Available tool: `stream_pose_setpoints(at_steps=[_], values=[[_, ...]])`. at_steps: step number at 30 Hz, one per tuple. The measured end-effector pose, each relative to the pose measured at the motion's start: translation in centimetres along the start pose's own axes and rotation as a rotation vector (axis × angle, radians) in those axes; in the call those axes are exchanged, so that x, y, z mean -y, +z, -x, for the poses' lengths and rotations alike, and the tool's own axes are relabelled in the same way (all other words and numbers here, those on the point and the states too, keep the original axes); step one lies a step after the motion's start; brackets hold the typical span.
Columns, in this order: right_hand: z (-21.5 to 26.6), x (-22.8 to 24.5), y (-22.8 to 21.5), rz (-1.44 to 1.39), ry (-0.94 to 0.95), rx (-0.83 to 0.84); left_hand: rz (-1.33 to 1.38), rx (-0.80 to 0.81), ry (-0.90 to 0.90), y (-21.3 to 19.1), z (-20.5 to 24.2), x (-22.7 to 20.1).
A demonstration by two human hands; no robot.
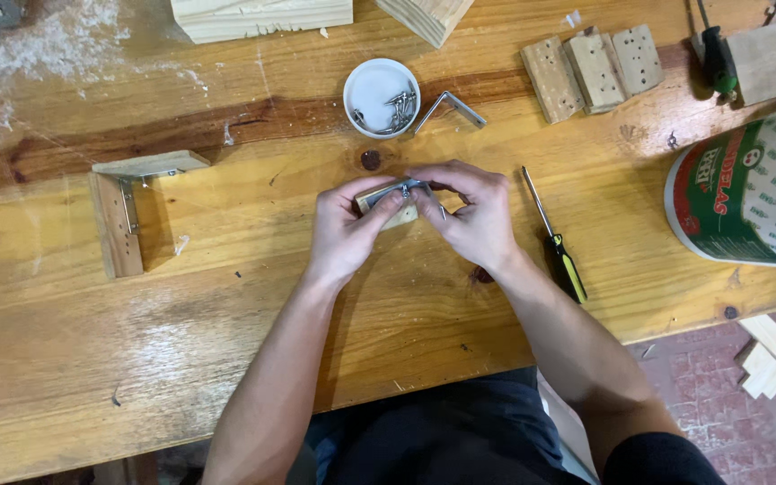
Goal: The person attaches metal L-brackets to small wooden blocks using a screwdriver and screws. They align the brackets, insert screws, and tighten them to secure the joints, repeating the process for multiple blocks.
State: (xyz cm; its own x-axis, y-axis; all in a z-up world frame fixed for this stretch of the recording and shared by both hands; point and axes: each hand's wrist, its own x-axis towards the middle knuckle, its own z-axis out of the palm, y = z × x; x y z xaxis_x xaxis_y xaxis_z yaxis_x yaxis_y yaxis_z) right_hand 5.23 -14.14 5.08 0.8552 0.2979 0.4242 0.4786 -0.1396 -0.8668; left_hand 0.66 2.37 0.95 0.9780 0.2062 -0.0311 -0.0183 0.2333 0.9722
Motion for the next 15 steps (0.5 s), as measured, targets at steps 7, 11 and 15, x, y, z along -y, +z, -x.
stream_pose_setpoints(at_steps=[7, 11, 15], values=[[0.8, -0.3, 0.2, -0.023, 0.021, -0.049, -0.05, -0.04, 0.089, 1.1, 0.5, 1.3], [1.0, 0.2, -0.8, -0.032, 0.053, -0.018, -0.166, -0.094, 0.187, 0.8, 0.0, 2.6], [2.8, 2.3, -2.7, 0.069, 0.063, -0.096, -0.229, -0.112, 0.223, 1.1, 0.4, 2.1]])
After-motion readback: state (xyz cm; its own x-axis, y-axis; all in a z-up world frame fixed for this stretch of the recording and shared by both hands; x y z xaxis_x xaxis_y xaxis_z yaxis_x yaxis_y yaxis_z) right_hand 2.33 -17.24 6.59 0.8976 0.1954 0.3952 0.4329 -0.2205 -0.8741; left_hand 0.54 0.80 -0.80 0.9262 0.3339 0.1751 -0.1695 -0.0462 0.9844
